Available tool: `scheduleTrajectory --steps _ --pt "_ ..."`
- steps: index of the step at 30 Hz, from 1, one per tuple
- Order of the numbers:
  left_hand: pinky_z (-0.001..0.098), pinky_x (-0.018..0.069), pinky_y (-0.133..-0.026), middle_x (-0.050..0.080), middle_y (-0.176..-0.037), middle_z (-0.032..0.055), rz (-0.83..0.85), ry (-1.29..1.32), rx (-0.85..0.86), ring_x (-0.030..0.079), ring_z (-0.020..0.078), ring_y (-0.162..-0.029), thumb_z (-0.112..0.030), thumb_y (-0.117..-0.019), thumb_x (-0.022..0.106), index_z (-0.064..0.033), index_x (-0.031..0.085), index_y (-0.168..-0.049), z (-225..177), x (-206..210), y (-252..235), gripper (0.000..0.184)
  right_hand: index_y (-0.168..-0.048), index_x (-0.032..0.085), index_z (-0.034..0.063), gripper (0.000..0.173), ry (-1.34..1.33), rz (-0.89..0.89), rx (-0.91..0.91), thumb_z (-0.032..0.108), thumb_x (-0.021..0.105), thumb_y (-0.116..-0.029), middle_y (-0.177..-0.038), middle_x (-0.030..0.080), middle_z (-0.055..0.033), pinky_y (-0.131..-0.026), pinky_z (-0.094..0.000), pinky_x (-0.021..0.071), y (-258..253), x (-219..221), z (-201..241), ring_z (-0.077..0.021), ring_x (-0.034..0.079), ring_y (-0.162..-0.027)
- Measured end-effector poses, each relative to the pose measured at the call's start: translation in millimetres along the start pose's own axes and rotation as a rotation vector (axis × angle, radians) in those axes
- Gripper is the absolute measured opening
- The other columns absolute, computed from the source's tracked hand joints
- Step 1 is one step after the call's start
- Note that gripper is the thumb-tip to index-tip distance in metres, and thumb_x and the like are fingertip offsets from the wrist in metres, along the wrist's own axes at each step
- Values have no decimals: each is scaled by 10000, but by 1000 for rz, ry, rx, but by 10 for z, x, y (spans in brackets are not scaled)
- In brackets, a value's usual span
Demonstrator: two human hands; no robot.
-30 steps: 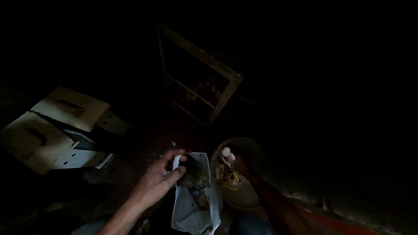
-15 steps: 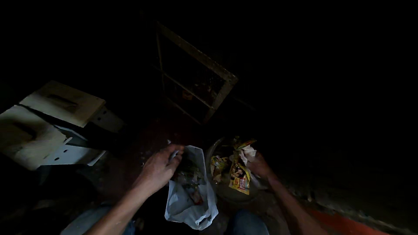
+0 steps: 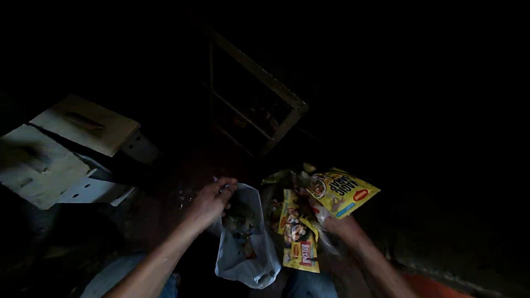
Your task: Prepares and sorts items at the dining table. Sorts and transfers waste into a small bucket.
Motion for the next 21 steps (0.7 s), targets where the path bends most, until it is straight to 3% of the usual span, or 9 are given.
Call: scheduleTrajectory --steps 3,5,7,8,11,14,16,18,21 --pt "289 577 -604 691 -1233 7 -8 93 -42 689 117 -756 -258 -1104 427 -151 645 -1292 23 -28 -35 307 -1426 543 -19 511 -5 78 -110 223 660 -991 -1384 615 -169 -1125 -308 431 -169 264 217 -164 571 -1299" --pt "287 582 -605 691 -1199 28 -26 111 -69 686 119 -748 -226 -1109 416 -132 638 -1315 13 -66 -39 317 -1354 609 -12 428 -108 102 -195 229 646 -1002 -1281 672 -133 -1062 -270 477 -237 462 438 -116 619 -1199" --pt "273 560 -615 666 -1070 61 -58 66 -95 646 99 -712 -178 -1106 418 -86 617 -1336 -33 -123 -6 318 -1234 671 -25 347 -250 101 -302 228 647 -997 -1114 714 -97 -951 -232 524 -243 683 700 -64 655 -1033" --pt "260 544 -615 656 -977 57 -91 44 -103 626 82 -688 -178 -1105 426 -57 629 -1289 -43 -154 8 299 -1206 678 -43 334 -290 112 -345 214 646 -996 -1085 720 -107 -938 -233 530 -253 832 778 -69 662 -1008" --pt "310 534 -651 636 -854 50 -183 2 -80 609 113 -694 -192 -1096 431 -39 654 -1150 53 -245 -34 276 -1317 613 -82 426 -243 219 -283 197 647 -997 -1256 676 -205 -1067 -325 476 -358 1394 622 -192 635 -1185" --pt "434 570 -759 701 -1116 89 -186 -113 -43 677 191 -843 -229 -1102 395 -121 649 -1323 127 -308 -62 354 -1369 542 -116 558 -269 193 -211 115 745 -904 -1309 636 -253 -1093 -353 471 -411 1675 386 -244 617 -1229" --pt "392 567 -746 707 -1233 27 -183 -119 -15 686 144 -861 -227 -1093 403 -169 658 -1333 116 -276 -47 354 -1440 505 -73 664 -196 200 -287 120 775 -864 -1379 599 -263 -1132 -432 451 -538 1859 280 -317 589 -1293" --pt "359 584 -719 714 -1206 9 -153 -84 34 694 118 -838 -228 -1085 433 -175 670 -1326 68 -222 -35 342 -1464 520 6 701 -78 236 -399 185 788 -843 -1371 618 -229 -1079 -509 496 -661 2070 252 -337 623 -1247" --pt "289 589 -673 717 -1209 -7 -81 6 100 693 75 -800 -206 -1077 464 -157 672 -1326 -36 -145 31 328 -1513 468 90 747 239 425 -321 250 786 -857 -1412 581 -216 -988 -603 517 -757 2346 360 -391 622 -1224"
Point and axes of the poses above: each hand's wrist, its own y-axis away from the middle knuckle, its own x-axis out of the palm, z = x × y, the point moved 6 cm from there along -y, towards the middle knuckle
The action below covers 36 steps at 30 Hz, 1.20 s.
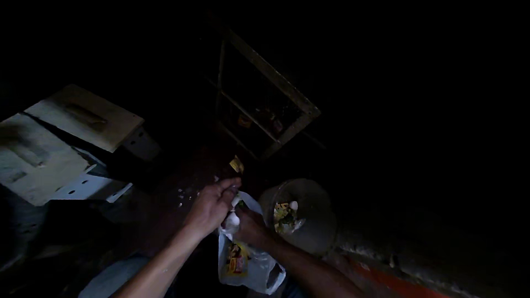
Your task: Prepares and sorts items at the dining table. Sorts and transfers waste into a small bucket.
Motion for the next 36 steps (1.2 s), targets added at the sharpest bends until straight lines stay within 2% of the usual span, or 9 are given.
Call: scheduleTrajectory --steps 5,11,15,19,22,24,28,33,36 --pt "294 552 -649 734 -1121 56 -9 -10 -88 663 125 -734 -166 -1076 523 -94 692 -1294 -176 26 130 285 -1598 280 14 1020 149 180 189 407 825 -831 -1566 355 -327 -1114 -641 397 -345 398 -208 -487 422 -1410" --pt "400 576 -824 715 -1185 78 45 -179 -149 704 193 -901 -234 -1100 454 -146 637 -1375 -102 -118 290 341 -1574 389 97 912 316 258 -10 441 818 -847 -1492 458 -315 -974 -683 473 79 -160 418 -515 564 -1235" --pt "363 587 -720 718 -1071 -22 77 -275 -1 677 95 -788 -347 -1051 404 -235 647 -1358 162 -182 375 407 -1441 562 130 629 264 326 -171 382 781 -908 -1205 689 -235 -934 -690 490 298 -463 543 -451 662 -1104" --pt "395 574 -743 719 -1023 -17 78 -350 -24 669 116 -800 -365 -1047 408 -257 637 -1377 204 -233 464 416 -1529 458 121 828 293 431 -223 405 840 -851 -1352 603 -242 -947 -676 490 259 -540 557 -448 632 -1157" --pt "428 577 -791 726 -1114 -1 68 -400 8 687 139 -874 -352 -1049 412 -239 645 -1377 185 -319 532 418 -1203 692 13 284 66 351 -267 214 661 -1005 -1076 701 -191 -873 -537 540 119 -1008 457 -317 676 -979" --pt "474 572 -859 714 -1225 13 92 -430 38 699 174 -999 -331 -1061 414 -214 656 -1368 170 -361 600 408 -1117 677 -29 245 -7 190 -212 164 538 -1060 -971 672 -166 -818 -452 534 -288 -1349 246 -247 640 -882" --pt "502 580 -863 716 -1230 54 162 -499 92 712 232 -1033 -281 -1062 450 -171 668 -1355 214 -392 729 382 -1354 591 32 356 258 -65 -34 132 589 -1012 -1240 658 -241 -954 -605 530 -1680 -1154 -223 -406 661 -1126" --pt "557 546 -932 697 -1277 165 228 -496 32 698 349 -1116 -252 -1067 497 -89 657 -1365 264 -572 902 376 -1622 308 125 569 334 15 227 158 495 -1085 -1696 245 -149 -1213 -560 283 -1798 -1110 53 -375 293 -1534" --pt "549 540 -949 683 -1304 175 245 -481 8 687 363 -1135 -246 -1060 504 -76 647 -1374 356 -652 923 385 -1536 475 120 494 351 -309 99 194 546 -1053 -1553 491 -161 -1143 -576 397 -2114 -832 -360 -376 480 -1414"
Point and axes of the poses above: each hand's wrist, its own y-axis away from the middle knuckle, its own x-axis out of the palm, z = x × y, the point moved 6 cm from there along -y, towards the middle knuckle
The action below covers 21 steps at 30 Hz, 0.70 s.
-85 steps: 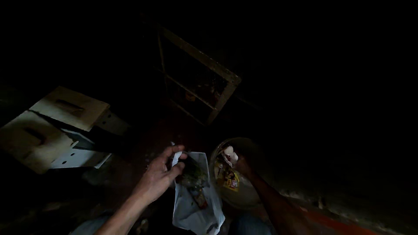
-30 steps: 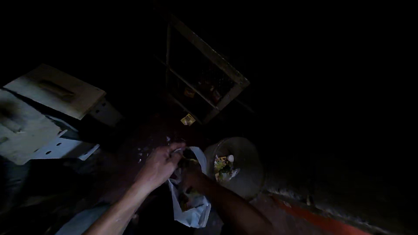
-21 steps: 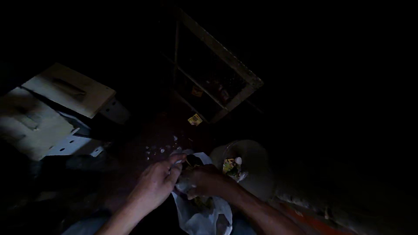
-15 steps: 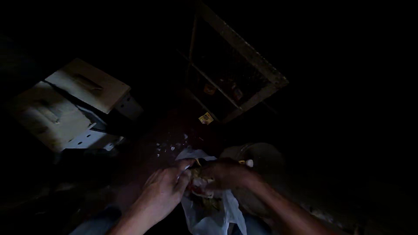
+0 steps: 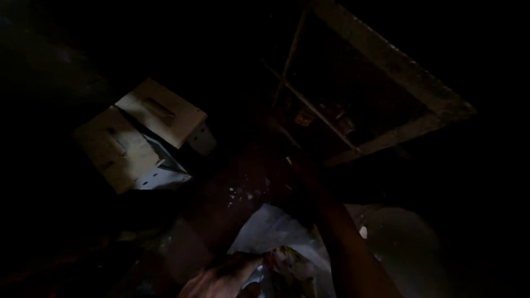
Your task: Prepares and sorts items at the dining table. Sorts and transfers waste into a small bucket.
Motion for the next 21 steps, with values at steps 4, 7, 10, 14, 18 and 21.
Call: scheduleTrajectory --steps 4,7,10,14,18,21 --pt "527 550 -933 683 -1311 156 18 -1 39 690 341 -1136 -250 -1064 498 -73 637 -1377 35 -49 -36 386 -1382 609 68 375 44 -46 -14 232 514 -1059 -1245 673 -234 -967 -593 520 -10 280 -159 -418 653 -1147" --pt "520 568 -886 710 -1239 158 -35 -7 108 710 331 -1080 -224 -1055 515 -72 653 -1356 -2 -92 -107 363 -1239 688 16 325 71 -51 -43 208 498 -1060 -1189 700 -204 -991 -531 523 274 132 -63 -367 662 -1137" --pt "541 567 -869 714 -1213 176 -21 -12 118 712 354 -1059 -223 -1046 535 -71 643 -1359 -32 -84 -178 365 -1285 662 -17 368 166 89 29 216 498 -1051 -1382 603 -247 -1113 -607 406 118 354 -122 -426 538 -1323" --pt "538 561 -884 712 -1215 173 19 -19 88 706 355 -1072 -298 -1074 485 -85 642 -1367 -83 -75 -261 395 -1424 547 47 531 -35 231 231 384 579 -1014 -1315 646 -228 -1000 -594 511 57 505 -202 -400 636 -1212" --pt "539 545 -924 702 -1246 175 43 -5 73 694 353 -1106 -303 -1077 469 -79 638 -1374 -134 -56 -323 409 -1607 290 67 692 -59 198 310 414 509 -1050 -1352 615 -258 -1005 -599 499 237 610 -135 -418 628 -1218" --pt "531 550 -921 700 -1247 172 44 -24 79 693 349 -1109 -325 -1079 467 -88 634 -1377 -167 -29 -340 416 -1452 540 60 498 -59 237 256 378 444 -1081 -1310 653 -231 -1014 -586 501 339 659 -89 -398 639 -1212"
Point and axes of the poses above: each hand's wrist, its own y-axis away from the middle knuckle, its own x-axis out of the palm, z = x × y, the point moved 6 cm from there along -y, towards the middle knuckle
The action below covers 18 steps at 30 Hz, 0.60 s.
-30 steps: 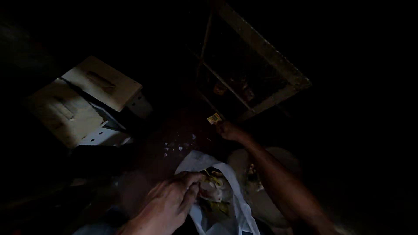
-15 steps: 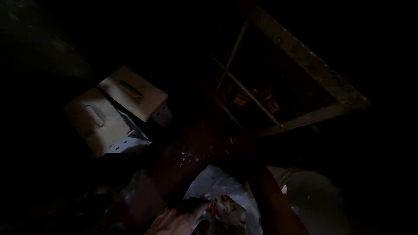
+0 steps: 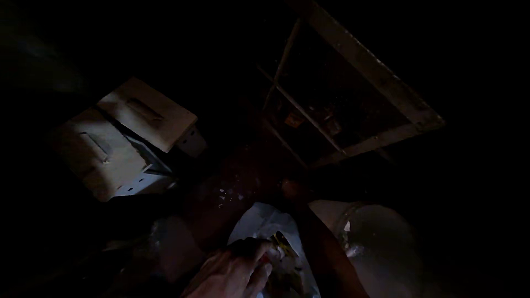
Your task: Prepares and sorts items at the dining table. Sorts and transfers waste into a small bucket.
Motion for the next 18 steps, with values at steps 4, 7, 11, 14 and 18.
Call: scheduleTrajectory --steps 4,7,11,14,18 --pt "525 560 -884 706 -1232 134 -3 -18 8 699 314 -1082 -328 -1071 475 -111 638 -1372 14 55 -23 405 -1387 586 17 392 58 57 -86 218 454 -1078 -1348 621 -253 -1037 -575 490 123 135 78 -418 609 -1250" --pt "532 546 -898 703 -1242 158 6 -10 -19 698 337 -1080 -323 -1069 485 -95 640 -1369 -58 53 -15 408 -1350 618 17 373 57 91 -133 218 491 -1061 -1356 623 -240 -1059 -569 473 253 101 162 -405 593 -1276" --pt "532 559 -891 693 -1258 103 -21 -8 -65 697 288 -1067 -362 -1061 495 -153 622 -1400 16 97 -90 418 -1369 585 -14 435 -109 145 -56 284 537 -1055 -1345 625 -237 -1039 -547 485 180 -95 190 -373 615 -1243" --pt "509 558 -928 668 -1334 62 -157 90 -100 684 233 -1116 -371 -1046 504 -191 596 -1438 44 58 -173 442 -1411 535 -44 479 -325 173 -95 290 552 -1068 -1358 603 -253 -1076 -489 469 234 -486 224 -340 612 -1239" --pt "448 568 -924 634 -1348 39 -323 262 -128 660 166 -1115 -393 -1012 540 -200 592 -1413 22 32 -390 449 -1166 697 49 319 -487 -62 -253 308 654 -985 -1029 712 -150 -866 -491 571 999 -1263 150 -266 695 -955"
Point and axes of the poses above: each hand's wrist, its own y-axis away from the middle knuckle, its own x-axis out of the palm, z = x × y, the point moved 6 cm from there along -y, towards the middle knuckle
